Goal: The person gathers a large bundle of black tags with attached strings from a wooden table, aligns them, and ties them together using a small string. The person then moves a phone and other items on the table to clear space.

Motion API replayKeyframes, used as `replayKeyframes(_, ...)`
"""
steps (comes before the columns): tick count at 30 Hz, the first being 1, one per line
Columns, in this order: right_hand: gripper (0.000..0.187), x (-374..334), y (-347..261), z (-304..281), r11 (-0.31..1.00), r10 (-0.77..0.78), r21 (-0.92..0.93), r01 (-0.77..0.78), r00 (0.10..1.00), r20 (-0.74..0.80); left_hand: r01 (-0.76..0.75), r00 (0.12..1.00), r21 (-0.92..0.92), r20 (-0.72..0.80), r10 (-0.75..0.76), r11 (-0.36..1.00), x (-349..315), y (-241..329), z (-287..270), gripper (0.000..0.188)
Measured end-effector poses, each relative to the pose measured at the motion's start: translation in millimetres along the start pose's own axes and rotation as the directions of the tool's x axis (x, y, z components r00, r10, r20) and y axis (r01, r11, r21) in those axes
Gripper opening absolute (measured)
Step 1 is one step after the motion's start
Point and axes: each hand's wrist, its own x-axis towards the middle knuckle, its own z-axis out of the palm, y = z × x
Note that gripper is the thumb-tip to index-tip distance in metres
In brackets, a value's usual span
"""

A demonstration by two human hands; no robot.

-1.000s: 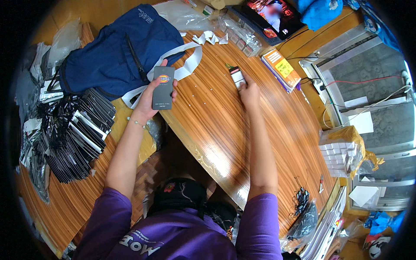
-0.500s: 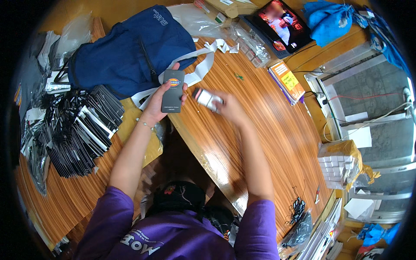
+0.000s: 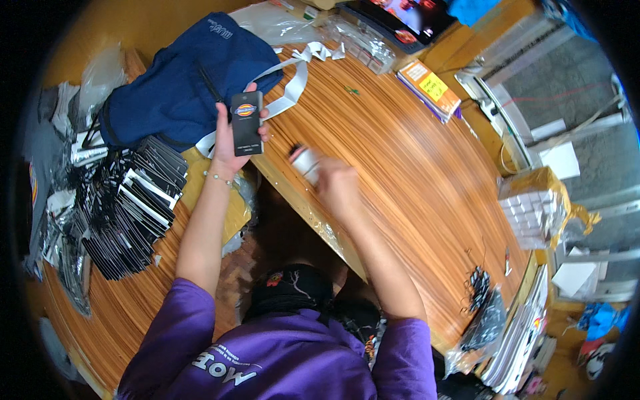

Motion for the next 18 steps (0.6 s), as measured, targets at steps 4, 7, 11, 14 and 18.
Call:
replayKeyframes(4, 0.040, 15.1, -18.4, 6.9, 0.996, -0.062, 0.067, 0.064, 0.998, -0.033, 0.001, 0.997, -0.191, 0.081, 0.014, 0.982, -1.2, 6.3, -2.0, 0.061)
replayKeyframes(7, 0.040, 56.1, 3.7, 11.6, 0.995, 0.094, -0.001, -0.095, 0.987, -0.129, -0.001, 0.996, -0.171, 0.085, 0.015, 0.985, 2.3, 5.8, 1.5, 0.059)
replayKeyframes(11, 0.038, 65.6, -9.5, 28.4, 0.988, -0.034, 0.156, 0.017, 0.994, 0.104, 0.010, 0.989, -0.215, 0.144, 0.022, 0.977, 0.8, 6.8, 2.3, 0.058)
replayKeyframes(14, 0.044, 43.8, -26.5, 2.0, 0.936, -0.243, 0.335, 0.110, 0.890, 0.386, -0.002, 0.990, -0.218, 0.135, 0.032, 0.976, 1.6, 7.9, -2.4, 0.058)
replayKeyframes(18, 0.045, 5.5, 5.1, -25.7, 0.911, 0.054, 0.400, -0.097, 0.992, 0.117, 0.007, 0.995, -0.198, 0.103, 0.013, 0.980, -0.8, 3.5, -0.2, 0.056)
